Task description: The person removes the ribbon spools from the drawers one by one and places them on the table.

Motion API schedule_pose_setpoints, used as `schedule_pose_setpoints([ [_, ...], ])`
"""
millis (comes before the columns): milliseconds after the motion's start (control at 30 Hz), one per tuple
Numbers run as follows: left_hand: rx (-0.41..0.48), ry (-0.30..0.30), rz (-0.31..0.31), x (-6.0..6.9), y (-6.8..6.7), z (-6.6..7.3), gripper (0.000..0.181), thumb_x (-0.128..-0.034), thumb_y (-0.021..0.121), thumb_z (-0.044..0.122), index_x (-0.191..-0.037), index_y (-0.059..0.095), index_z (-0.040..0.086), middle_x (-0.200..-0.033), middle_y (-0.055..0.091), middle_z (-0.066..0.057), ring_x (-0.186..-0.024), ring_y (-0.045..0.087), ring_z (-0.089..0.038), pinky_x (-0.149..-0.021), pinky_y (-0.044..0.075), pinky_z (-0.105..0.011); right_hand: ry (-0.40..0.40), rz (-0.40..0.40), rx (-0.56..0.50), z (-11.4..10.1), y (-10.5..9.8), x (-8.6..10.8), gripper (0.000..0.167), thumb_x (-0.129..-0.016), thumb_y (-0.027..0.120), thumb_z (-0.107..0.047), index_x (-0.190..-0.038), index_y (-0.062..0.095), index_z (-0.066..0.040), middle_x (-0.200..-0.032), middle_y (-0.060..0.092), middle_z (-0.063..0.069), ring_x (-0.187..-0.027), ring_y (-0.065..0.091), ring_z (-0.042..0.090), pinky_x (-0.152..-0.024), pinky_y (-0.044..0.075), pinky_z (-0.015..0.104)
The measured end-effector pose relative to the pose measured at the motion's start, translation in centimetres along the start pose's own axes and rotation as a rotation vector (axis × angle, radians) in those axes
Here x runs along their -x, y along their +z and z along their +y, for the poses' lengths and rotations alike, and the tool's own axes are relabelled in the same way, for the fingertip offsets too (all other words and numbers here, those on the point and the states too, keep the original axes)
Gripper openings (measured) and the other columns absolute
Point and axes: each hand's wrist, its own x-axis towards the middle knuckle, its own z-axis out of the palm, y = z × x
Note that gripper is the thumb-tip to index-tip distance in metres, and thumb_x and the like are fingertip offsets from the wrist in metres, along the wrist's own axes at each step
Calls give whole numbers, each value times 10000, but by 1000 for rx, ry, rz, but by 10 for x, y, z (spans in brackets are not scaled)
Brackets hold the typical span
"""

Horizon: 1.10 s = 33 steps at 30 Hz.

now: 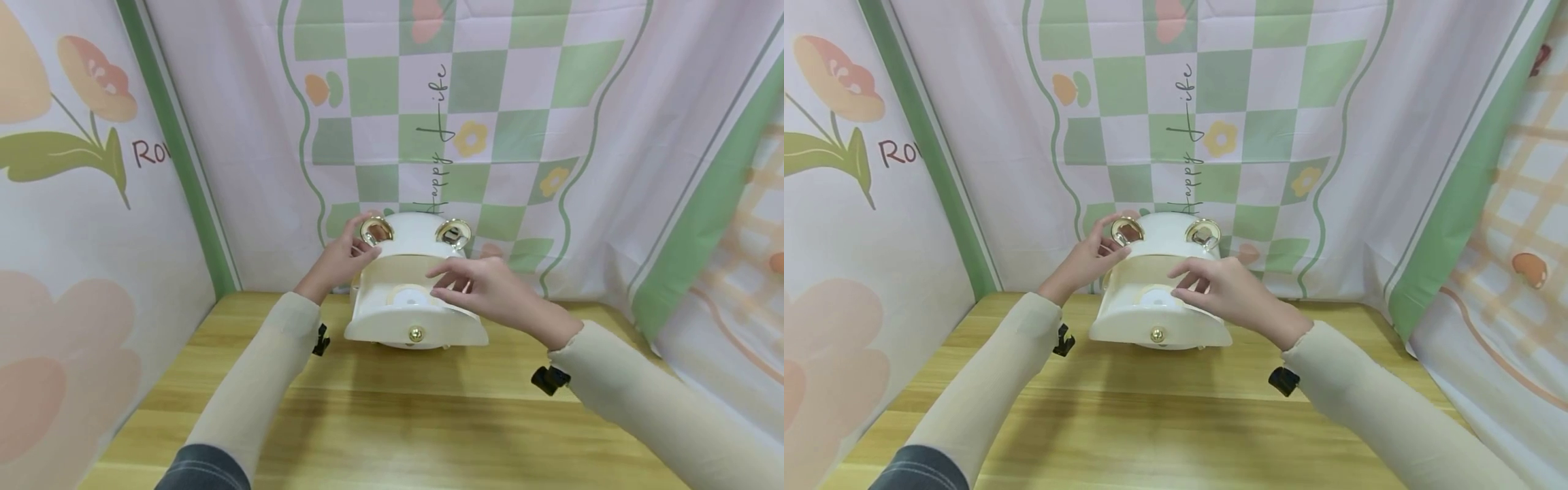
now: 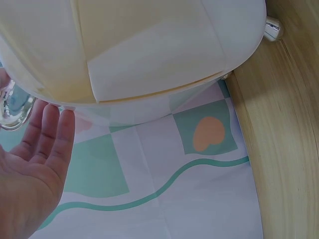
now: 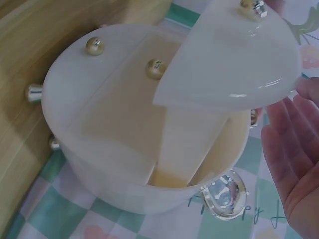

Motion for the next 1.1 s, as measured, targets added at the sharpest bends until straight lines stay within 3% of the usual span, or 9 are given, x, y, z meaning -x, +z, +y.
schedule_pose_setpoints([
  [233, 6, 8, -1, 0, 0, 0, 705, -995, 648, 310, -1571, 243, 357, -1041, 644, -72, -936, 620, -228, -808, 544, -394, 117, -170, -72, 8, 5, -13, 336, -910, 769, -272, -1189, 695, -99, -1072, 730, 26, -924, 691, 125, -802, 576, 402],
  [533, -1, 8, 0, 0, 0, -1, 705, -998, 642, 318, -1572, 235, 359, -1048, 643, -70, -935, 623, -231, -802, 546, -398, 90, -324, -50, 19, 13, -24, 418, -943, 715, -156, -1330, 618, -30, -1303, 636, 92, -1156, 623, 306, -928, 516, 506],
  [833, -3, 1, 6, 1, 0, 1, 702, -997, 644, 315, -1567, 238, 374, -1046, 642, -74, -938, 624, -231, -808, 546, -392, 174, -476, -190, 28, 16, -30, 518, -947, 674, -102, -1434, 520, -23, -1435, 520, 148, -1279, 522, 362, -1000, 458, 551],
  [1100, -8, -1, 10, 0, 1, 0, 706, -992, 652, 319, -1560, 240, 394, -1040, 644, -69, -941, 625, -221, -818, 546, -381, 165, -565, -217, 34, 19, -35, 607, -904, 712, -121, -1461, 492, -19, -1468, 503, 124, -1353, 451, 317, -1085, 384, 514],
])
